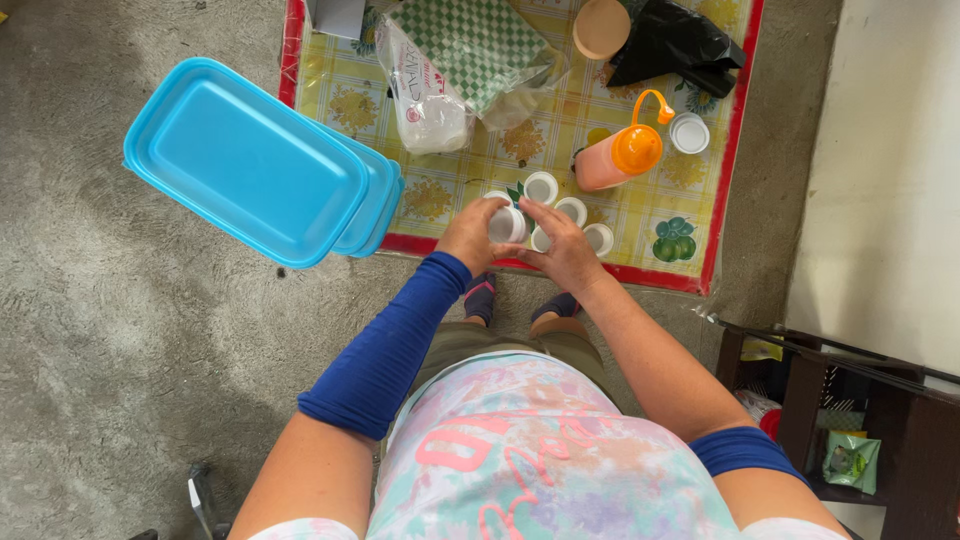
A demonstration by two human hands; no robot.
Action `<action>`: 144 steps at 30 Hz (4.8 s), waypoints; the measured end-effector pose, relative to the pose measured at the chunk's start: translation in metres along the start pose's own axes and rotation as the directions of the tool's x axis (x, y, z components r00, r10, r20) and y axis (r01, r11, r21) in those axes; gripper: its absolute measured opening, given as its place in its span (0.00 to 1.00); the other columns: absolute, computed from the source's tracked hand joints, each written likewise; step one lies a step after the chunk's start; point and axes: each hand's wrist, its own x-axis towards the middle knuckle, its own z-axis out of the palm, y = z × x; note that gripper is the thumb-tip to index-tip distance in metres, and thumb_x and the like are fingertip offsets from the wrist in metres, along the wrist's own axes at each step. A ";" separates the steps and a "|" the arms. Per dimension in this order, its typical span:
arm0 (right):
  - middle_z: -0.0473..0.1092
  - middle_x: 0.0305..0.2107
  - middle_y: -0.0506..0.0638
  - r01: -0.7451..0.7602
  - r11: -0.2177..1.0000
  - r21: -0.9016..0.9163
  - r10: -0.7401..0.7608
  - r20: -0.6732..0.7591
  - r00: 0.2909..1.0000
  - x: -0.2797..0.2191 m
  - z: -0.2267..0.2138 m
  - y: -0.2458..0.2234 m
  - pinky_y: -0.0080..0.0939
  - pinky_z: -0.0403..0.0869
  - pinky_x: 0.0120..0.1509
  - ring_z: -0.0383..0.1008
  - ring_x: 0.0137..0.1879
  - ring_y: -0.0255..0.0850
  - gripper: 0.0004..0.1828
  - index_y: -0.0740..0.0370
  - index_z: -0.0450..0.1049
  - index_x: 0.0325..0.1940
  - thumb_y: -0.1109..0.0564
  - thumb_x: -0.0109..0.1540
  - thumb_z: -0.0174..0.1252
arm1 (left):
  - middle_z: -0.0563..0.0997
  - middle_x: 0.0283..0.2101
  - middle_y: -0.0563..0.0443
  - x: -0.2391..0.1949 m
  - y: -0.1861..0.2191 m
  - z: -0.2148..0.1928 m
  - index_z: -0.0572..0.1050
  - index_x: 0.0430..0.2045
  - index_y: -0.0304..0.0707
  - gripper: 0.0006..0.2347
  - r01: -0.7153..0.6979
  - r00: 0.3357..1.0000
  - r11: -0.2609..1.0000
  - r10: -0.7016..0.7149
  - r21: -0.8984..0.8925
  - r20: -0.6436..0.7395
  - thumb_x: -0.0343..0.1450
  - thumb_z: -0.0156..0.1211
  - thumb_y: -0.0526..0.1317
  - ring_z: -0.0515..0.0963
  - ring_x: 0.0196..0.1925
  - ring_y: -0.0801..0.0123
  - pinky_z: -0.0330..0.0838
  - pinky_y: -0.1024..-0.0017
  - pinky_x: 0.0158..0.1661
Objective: The person pours a pink sauce from a squeeze bottle into several small white cups arranged on a table. They then retrieve lids from a nearby shelf and seal each cup. The filled and sealed cups are stacked on the shelf.
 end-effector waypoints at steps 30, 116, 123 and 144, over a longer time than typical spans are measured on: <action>0.67 0.62 0.66 -0.361 0.912 -0.195 0.233 -0.478 0.847 -0.067 -0.046 0.117 0.56 0.69 0.65 0.66 0.66 0.56 0.24 0.62 0.77 0.54 0.53 0.58 0.74 | 0.66 0.62 0.32 0.019 0.007 0.007 0.59 0.64 0.29 0.44 -0.001 0.992 0.906 0.054 0.423 -0.112 0.59 0.79 0.54 0.67 0.64 0.43 0.60 0.54 0.64; 0.76 0.48 0.49 -0.204 0.880 0.429 0.403 -0.447 0.799 -0.072 -0.133 0.078 0.38 0.79 0.61 0.78 0.55 0.36 0.22 0.64 0.74 0.55 0.55 0.61 0.74 | 0.85 0.33 0.45 0.085 0.017 0.111 0.77 0.53 0.30 0.15 0.155 0.965 0.940 -0.078 -0.304 0.251 0.72 0.57 0.32 0.83 0.32 0.70 0.77 0.73 0.37; 0.78 0.47 0.49 -0.298 0.862 0.409 0.473 -0.441 0.763 -0.073 -0.131 0.080 0.37 0.79 0.60 0.79 0.54 0.36 0.22 0.63 0.75 0.53 0.53 0.60 0.74 | 0.86 0.37 0.39 0.085 0.017 0.110 0.77 0.53 0.30 0.15 0.181 0.956 0.946 -0.106 -0.267 0.273 0.72 0.56 0.32 0.85 0.36 0.63 0.78 0.70 0.41; 0.75 0.47 0.48 -0.015 0.770 0.638 0.418 -0.487 0.767 -0.075 -0.129 0.086 0.40 0.78 0.64 0.76 0.55 0.37 0.22 0.64 0.73 0.55 0.63 0.61 0.74 | 0.84 0.32 0.44 0.095 0.029 0.109 0.79 0.51 0.31 0.13 0.141 0.967 0.958 -0.080 -0.248 0.243 0.73 0.56 0.32 0.83 0.31 0.68 0.77 0.72 0.36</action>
